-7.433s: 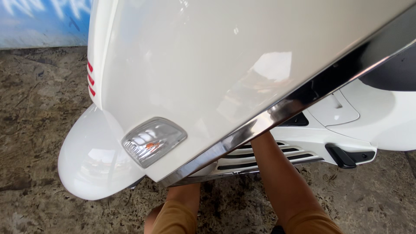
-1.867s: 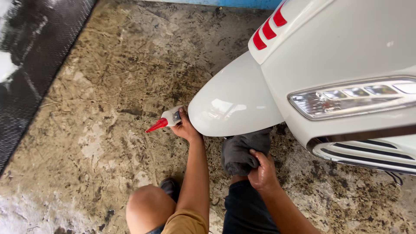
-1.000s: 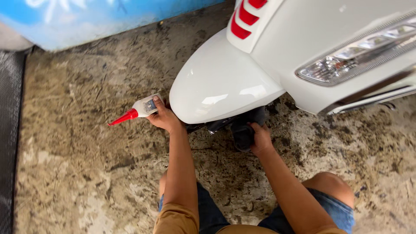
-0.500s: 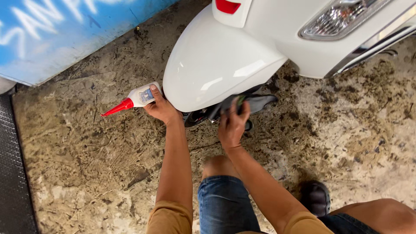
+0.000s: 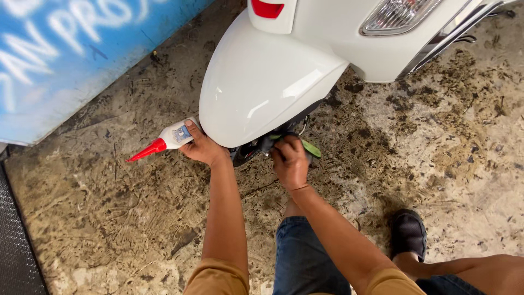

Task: The person cleans a white scooter by applying liquid from a bottle onto a cloth and wiping the body panels, including the rear, side, and front sections. The person kneels on the floor and uses a green and gray cloth to wipe the scooter's surfaces.

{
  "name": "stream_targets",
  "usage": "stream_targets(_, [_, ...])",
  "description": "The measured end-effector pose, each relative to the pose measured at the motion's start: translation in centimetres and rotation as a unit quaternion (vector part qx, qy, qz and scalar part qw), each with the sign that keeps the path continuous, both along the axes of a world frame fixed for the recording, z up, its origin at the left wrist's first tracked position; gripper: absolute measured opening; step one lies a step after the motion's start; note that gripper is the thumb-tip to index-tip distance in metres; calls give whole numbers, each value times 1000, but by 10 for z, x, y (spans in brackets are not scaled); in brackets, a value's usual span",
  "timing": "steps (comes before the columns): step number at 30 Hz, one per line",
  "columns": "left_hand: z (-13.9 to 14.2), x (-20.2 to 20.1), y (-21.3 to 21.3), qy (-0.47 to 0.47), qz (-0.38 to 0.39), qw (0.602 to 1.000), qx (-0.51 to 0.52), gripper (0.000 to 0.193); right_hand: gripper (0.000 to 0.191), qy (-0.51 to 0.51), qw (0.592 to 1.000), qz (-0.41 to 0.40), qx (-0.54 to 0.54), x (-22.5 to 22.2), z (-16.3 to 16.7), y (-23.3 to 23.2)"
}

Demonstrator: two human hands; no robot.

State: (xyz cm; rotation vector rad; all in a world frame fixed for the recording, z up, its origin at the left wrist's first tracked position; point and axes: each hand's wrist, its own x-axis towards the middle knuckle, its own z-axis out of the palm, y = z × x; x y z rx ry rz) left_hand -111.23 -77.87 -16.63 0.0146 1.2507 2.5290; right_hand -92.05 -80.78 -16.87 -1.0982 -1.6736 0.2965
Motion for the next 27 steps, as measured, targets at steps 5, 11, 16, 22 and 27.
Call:
stream_targets(5, [4,5,-5,13,18,999,-39,54,21,-84,980,-69,168,15,-2,9])
stream_targets(11, [9,12,-4,37,19,999,-29,47,21,-84,983,-9,164,16,8,10])
stream_targets(16, [12,17,-3,60,37,994,-78,41,26,-202,971,41,121,19,4,18])
stream_targets(22, [18,19,3,43,46,993,-96,41,26,0,1000,11,28,28,0,25])
stream_targets(27, [15,19,6,47,53,993,-94,39,28,141,989,40,-16,25,4,32])
